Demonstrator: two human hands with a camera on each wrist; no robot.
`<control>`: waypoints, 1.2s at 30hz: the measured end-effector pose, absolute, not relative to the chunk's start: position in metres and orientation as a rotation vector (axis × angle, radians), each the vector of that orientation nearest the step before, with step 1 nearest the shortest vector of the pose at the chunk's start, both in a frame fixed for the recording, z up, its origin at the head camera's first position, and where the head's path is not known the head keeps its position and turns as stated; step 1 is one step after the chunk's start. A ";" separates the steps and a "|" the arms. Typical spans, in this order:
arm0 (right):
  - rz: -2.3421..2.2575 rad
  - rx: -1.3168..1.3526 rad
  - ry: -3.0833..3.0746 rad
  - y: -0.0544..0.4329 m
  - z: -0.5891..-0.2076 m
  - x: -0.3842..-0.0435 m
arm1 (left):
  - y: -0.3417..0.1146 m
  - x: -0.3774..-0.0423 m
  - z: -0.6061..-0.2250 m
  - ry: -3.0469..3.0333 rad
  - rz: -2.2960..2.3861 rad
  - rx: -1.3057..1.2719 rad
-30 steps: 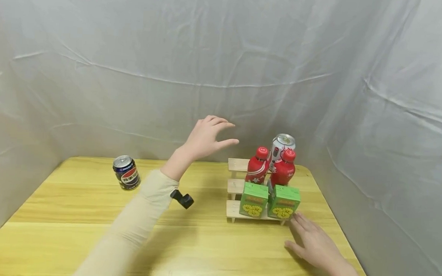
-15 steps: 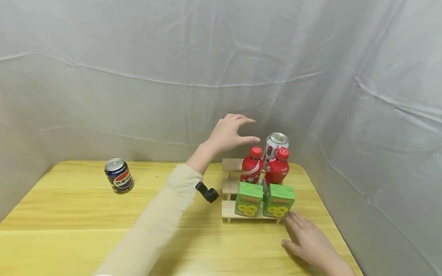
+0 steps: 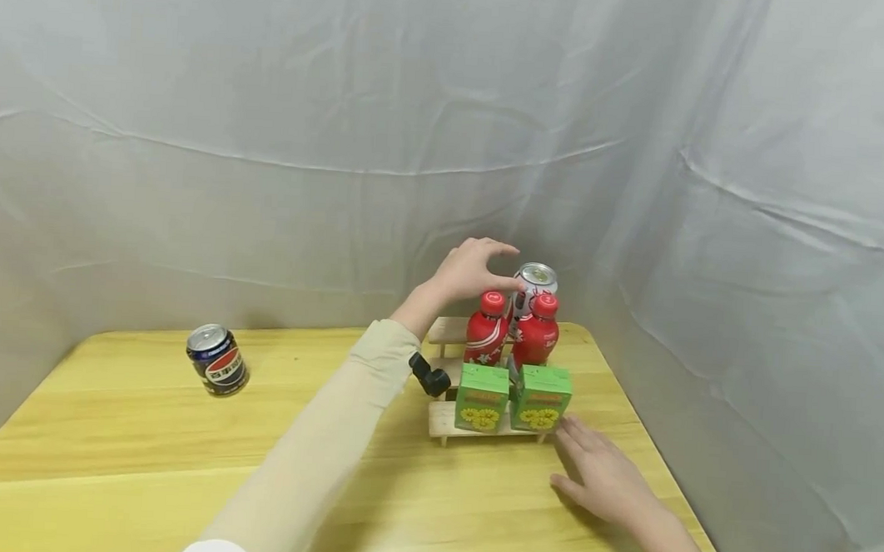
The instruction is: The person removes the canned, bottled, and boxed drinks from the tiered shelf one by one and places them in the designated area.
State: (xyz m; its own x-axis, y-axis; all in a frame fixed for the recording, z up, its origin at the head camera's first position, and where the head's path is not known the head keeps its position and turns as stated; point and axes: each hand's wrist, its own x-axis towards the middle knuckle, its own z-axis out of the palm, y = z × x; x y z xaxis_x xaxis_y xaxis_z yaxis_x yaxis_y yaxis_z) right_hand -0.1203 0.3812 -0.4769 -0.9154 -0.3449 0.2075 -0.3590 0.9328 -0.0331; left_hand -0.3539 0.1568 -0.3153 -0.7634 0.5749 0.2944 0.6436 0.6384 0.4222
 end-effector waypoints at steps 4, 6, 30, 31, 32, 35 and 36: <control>0.096 0.536 -2.894 0.379 -0.478 -0.121 | 0.161 -0.358 -0.321 -2.756 -0.892 -1.035; 0.097 0.536 -2.894 0.377 -0.478 -0.122 | 0.162 -0.360 -0.324 -2.768 -0.975 -1.044; 0.126 0.554 -2.864 0.368 -0.480 -0.123 | 0.167 -0.373 -0.349 -2.716 -1.062 -1.113; 0.124 0.553 -2.861 0.369 -0.480 -0.123 | 0.166 -0.373 -0.349 -2.701 -1.041 -1.106; 0.122 0.553 -2.858 0.369 -0.480 -0.124 | 0.165 -0.373 -0.349 -2.686 -1.017 -1.102; 0.114 0.558 -2.856 0.370 -0.480 -0.124 | 0.163 -0.373 -0.350 -2.656 -0.947 -1.075; 0.110 0.563 -2.853 0.370 -0.480 -0.124 | 0.162 -0.373 -0.351 -2.650 -0.928 -1.059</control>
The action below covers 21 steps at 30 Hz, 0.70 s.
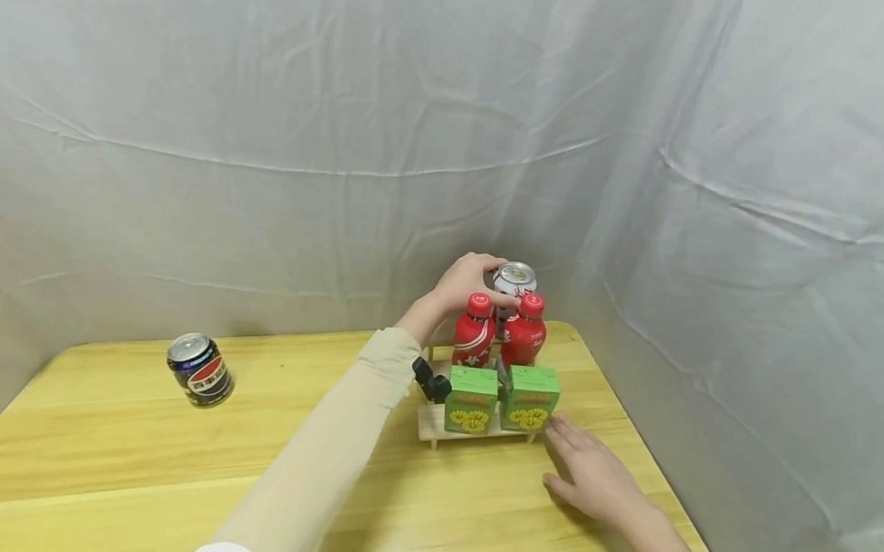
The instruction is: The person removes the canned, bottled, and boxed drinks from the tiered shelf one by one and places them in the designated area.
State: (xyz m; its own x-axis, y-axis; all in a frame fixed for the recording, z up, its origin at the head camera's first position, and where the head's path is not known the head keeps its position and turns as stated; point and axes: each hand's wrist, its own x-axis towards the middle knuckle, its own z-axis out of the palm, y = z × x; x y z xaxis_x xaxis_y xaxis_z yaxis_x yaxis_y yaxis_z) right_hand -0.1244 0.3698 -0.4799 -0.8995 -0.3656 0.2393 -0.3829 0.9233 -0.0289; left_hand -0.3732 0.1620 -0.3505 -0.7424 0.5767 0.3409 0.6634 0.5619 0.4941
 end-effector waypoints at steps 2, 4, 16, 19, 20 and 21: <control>0.103 0.578 -2.844 0.371 -0.480 -0.125 | 0.159 -0.373 -0.352 -2.640 -0.887 -1.028; 0.098 0.583 -2.835 0.371 -0.480 -0.124 | 0.156 -0.372 -0.354 -2.637 -0.851 -0.995; 0.119 0.565 -2.862 0.372 -0.477 -0.128 | 0.118 -0.372 -0.352 -2.551 -0.721 -0.816; 0.117 0.566 -2.874 0.372 -0.478 -0.130 | 0.107 -0.368 -0.349 -2.535 -0.752 -0.781; 0.118 0.568 -2.879 0.372 -0.478 -0.131 | 0.103 -0.366 -0.348 -2.530 -0.759 -0.772; 0.122 0.567 -2.885 0.372 -0.478 -0.131 | 0.099 -0.364 -0.346 -2.525 -0.767 -0.761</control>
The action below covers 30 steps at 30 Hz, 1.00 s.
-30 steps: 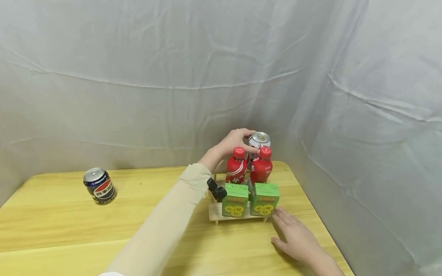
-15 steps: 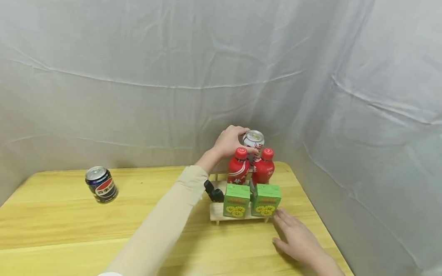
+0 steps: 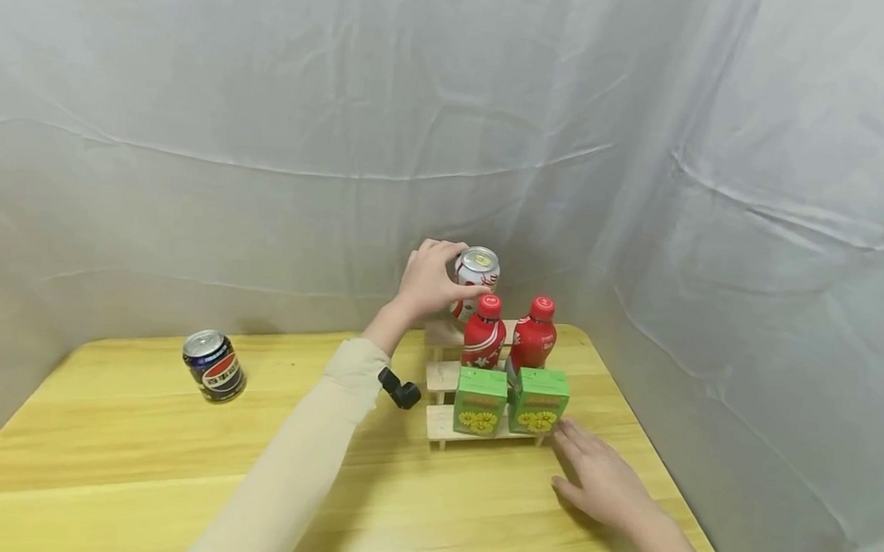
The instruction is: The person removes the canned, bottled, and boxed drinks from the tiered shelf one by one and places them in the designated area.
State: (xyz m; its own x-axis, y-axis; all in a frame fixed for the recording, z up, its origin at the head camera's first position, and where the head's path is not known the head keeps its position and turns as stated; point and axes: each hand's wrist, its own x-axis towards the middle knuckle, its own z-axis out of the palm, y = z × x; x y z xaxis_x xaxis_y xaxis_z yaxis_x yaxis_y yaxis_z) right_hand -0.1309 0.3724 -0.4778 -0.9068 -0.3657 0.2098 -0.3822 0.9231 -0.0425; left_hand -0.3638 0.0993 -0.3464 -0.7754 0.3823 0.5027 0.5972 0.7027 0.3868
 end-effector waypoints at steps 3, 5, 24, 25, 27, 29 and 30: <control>0.129 0.561 -2.897 0.373 -0.476 -0.132 | 0.089 -0.359 -0.342 -2.516 -0.781 -0.727; 0.130 0.556 -2.899 0.375 -0.475 -0.132 | 0.082 -0.356 -0.339 -2.503 -0.795 -0.705; 0.135 0.549 -2.853 0.382 -0.481 -0.133 | 0.022 -0.319 -0.346 -2.457 -0.819 -0.548; 0.136 0.553 -2.845 0.382 -0.481 -0.133 | 0.019 -0.317 -0.347 -2.446 -0.824 -0.546; 0.138 0.556 -2.839 0.382 -0.482 -0.133 | 0.011 -0.313 -0.350 -2.430 -0.829 -0.542; 0.145 0.550 -2.842 0.381 -0.482 -0.132 | 0.003 -0.310 -0.352 -2.416 -0.822 -0.538; 0.145 0.552 -2.845 0.381 -0.482 -0.132 | -0.001 -0.308 -0.354 -2.409 -0.819 -0.536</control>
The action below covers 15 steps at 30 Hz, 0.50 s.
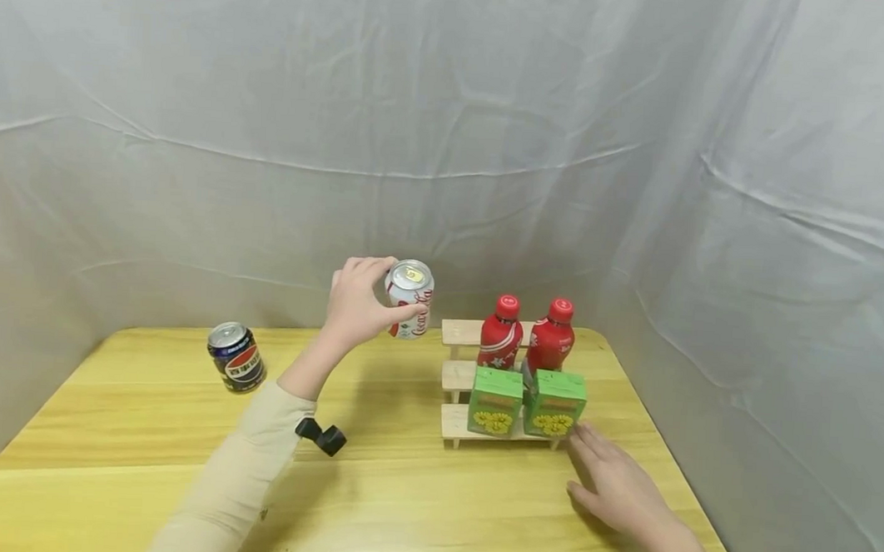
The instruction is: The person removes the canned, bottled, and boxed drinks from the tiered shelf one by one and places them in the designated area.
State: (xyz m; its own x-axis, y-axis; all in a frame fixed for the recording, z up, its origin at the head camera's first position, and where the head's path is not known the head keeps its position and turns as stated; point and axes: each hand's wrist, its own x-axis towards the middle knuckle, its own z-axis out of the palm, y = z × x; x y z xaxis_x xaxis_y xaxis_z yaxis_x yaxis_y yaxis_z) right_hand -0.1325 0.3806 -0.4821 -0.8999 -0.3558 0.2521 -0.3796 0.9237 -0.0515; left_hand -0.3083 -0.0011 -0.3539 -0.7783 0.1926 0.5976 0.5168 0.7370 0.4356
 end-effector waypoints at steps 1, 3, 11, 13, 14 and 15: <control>0.148 0.553 -2.847 0.379 -0.481 -0.132 | -0.006 -0.306 -0.355 -2.404 -0.814 -0.534; 0.151 0.546 -2.852 0.378 -0.481 -0.131 | -0.014 -0.302 -0.359 -2.394 -0.805 -0.529; 0.170 0.519 -2.858 0.378 -0.482 -0.130 | -0.043 -0.285 -0.369 -2.376 -0.759 -0.519; 0.174 0.513 -2.868 0.378 -0.482 -0.130 | -0.049 -0.282 -0.371 -2.382 -0.745 -0.516; 0.172 0.514 -2.872 0.378 -0.482 -0.131 | -0.052 -0.281 -0.373 -2.388 -0.738 -0.515; 0.171 0.513 -2.873 0.378 -0.482 -0.131 | -0.055 -0.280 -0.374 -2.393 -0.731 -0.515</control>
State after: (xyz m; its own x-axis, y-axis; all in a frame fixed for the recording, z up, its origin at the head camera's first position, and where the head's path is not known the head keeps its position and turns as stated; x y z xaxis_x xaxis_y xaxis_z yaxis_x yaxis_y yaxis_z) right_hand -0.1309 0.3780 -0.4816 -0.9155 -0.3281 0.2328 -0.3535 0.9324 -0.0758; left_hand -0.2802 -0.0550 -0.3743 -0.7582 0.1873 0.6245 0.5044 0.7754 0.3798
